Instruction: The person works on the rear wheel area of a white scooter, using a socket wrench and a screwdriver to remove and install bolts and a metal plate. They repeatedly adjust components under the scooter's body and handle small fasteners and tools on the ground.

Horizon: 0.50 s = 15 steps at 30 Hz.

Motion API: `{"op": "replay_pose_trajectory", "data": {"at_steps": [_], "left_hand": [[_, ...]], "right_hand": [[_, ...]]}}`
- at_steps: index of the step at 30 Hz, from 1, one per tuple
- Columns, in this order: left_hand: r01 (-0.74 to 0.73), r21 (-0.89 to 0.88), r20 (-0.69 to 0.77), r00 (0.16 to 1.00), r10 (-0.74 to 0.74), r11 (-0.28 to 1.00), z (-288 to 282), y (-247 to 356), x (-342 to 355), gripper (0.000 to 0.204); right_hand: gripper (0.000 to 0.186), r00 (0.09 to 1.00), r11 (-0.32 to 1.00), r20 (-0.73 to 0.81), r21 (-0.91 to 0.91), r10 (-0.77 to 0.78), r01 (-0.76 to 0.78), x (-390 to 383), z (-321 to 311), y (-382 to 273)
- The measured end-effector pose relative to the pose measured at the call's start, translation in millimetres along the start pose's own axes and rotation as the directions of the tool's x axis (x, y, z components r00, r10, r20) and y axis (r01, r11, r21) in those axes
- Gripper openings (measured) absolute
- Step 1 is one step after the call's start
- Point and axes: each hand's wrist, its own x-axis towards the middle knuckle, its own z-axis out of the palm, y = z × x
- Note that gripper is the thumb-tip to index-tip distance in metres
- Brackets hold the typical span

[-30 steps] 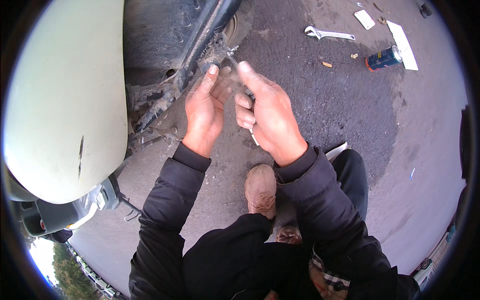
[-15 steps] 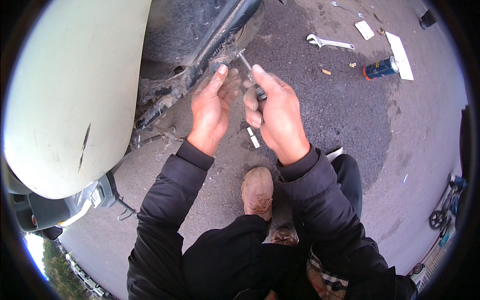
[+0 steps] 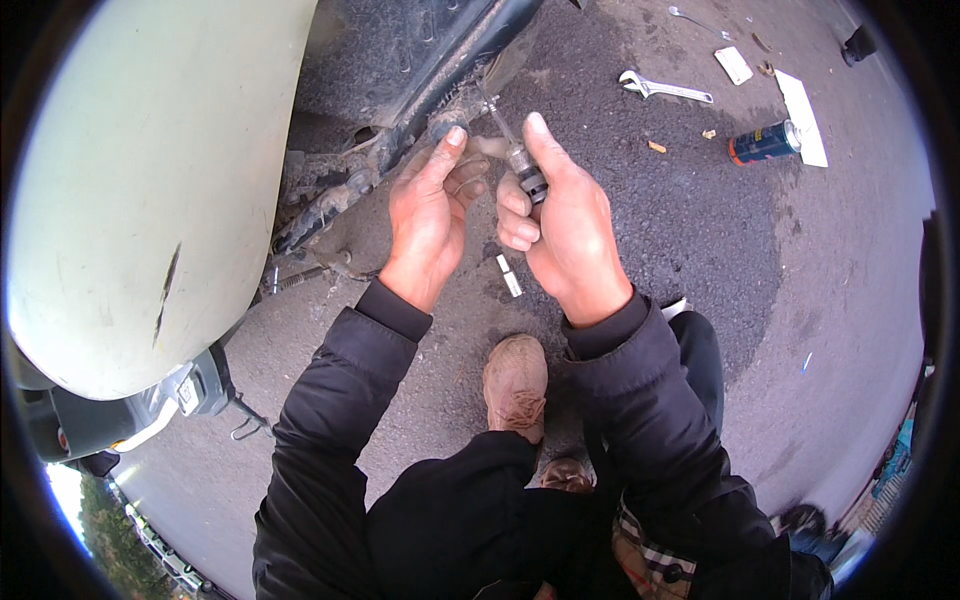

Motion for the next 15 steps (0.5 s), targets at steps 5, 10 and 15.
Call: {"op": "replay_pose_trajectory", "data": {"at_steps": [5, 10, 15], "left_hand": [[-0.024, -0.025, -0.019, 1.000, 0.024, 0.999, 1.0, -0.6, -0.1, 0.029], [-0.057, 0.010, -0.015, 0.998, 0.057, 0.998, -1.9, -0.7, 2.8, 0.029], [-0.082, 0.035, -0.080, 0.993, 0.085, 0.996, -1.9, -3.9, 2.5, 0.029]], "right_hand": [[0.030, 0.999, 0.998, -0.033, -0.041, -0.042, 0.041, -0.7, -0.1, -3.5], [0.027, 1.000, 0.999, -0.010, -0.046, -0.007, 0.006, -2.0, 2.1, -4.3], [0.034, 0.994, 0.977, -0.055, -0.193, -0.098, 0.086, -3.5, 2.4, -0.8]]}}
